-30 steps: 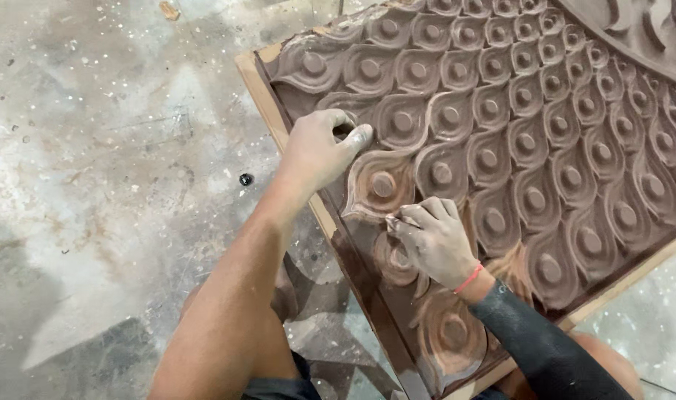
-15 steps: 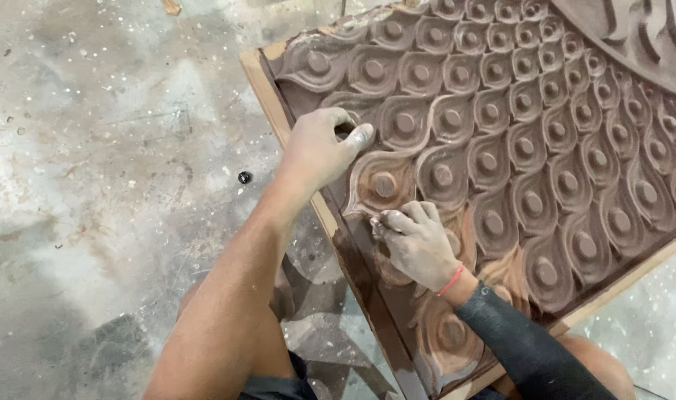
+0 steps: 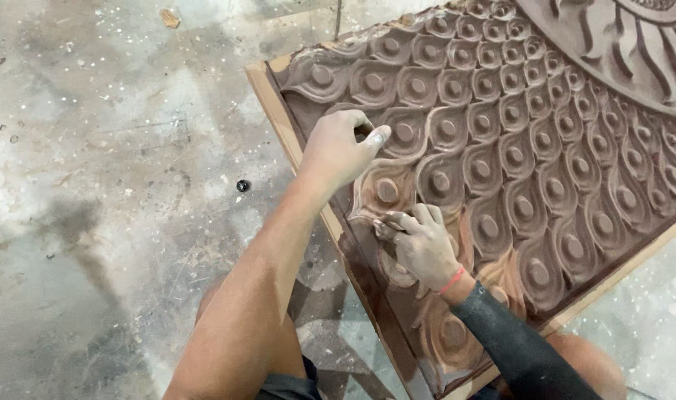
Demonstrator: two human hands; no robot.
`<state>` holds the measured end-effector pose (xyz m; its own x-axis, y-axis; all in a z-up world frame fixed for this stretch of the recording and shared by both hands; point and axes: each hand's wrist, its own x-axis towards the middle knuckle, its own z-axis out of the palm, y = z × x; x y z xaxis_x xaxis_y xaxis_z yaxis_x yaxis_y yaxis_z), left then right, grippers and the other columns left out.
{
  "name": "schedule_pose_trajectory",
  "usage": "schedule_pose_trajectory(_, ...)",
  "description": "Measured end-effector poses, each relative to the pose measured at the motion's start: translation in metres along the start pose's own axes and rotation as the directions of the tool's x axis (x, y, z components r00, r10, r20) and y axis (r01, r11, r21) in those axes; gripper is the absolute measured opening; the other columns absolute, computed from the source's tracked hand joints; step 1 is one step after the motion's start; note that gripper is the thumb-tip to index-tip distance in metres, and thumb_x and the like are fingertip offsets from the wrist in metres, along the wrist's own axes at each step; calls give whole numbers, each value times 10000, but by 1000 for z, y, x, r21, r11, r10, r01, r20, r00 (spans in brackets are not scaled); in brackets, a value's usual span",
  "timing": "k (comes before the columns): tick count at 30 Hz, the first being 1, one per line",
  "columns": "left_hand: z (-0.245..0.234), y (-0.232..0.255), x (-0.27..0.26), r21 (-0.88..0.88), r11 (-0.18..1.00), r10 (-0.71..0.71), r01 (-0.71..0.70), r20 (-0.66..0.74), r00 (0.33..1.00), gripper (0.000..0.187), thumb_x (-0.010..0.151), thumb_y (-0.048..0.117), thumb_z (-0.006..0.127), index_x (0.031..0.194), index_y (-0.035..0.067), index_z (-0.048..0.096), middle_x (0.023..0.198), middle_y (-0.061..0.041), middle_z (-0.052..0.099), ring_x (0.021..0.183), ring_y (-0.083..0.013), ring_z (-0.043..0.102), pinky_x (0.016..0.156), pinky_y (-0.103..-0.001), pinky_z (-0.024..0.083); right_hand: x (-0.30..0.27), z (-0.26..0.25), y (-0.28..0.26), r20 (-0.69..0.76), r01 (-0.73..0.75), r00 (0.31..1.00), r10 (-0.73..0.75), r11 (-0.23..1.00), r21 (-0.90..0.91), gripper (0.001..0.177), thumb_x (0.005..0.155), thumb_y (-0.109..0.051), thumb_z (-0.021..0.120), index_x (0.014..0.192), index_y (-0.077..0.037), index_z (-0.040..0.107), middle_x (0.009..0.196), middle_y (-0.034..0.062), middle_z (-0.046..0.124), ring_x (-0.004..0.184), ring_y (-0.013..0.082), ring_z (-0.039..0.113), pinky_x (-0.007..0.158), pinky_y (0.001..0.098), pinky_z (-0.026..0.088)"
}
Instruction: The person carves a decorative pattern into a large wooden panel using a small hand tool. They repeatedly shape and refine individual circular motifs arranged in rows, working methodically across the surface.
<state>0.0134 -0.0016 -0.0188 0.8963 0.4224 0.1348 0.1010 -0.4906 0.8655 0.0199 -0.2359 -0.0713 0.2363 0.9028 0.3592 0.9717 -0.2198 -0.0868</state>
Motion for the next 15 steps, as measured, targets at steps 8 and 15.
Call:
schedule_pose_trajectory(8, -10, 14, -6, -22, 996, -81, 82, 48, 996, 379, 840, 384, 752, 895, 9, 756, 865, -182, 743, 822, -326, 725, 765, -423, 546, 14, 4, -10, 52, -67, 997, 63, 994, 84, 408, 700, -107, 705, 1098, -77, 788, 1179, 80, 706, 1046, 302, 576, 962, 446, 433)
schedule_pose_trajectory(15, -10, 18, -8, -65, 981, -172, 181, 126, 977, 391, 850, 396, 732, 930, 14, 737, 821, -175, 748, 779, -311, 743, 747, -422, 554, 19, 13, -11, -44, -124, 991, 126, 991, 51, 309, 809, -25, 647, 1073, -103, 788, 1134, 71, 772, 1031, 302, 615, 943, 422, 490)
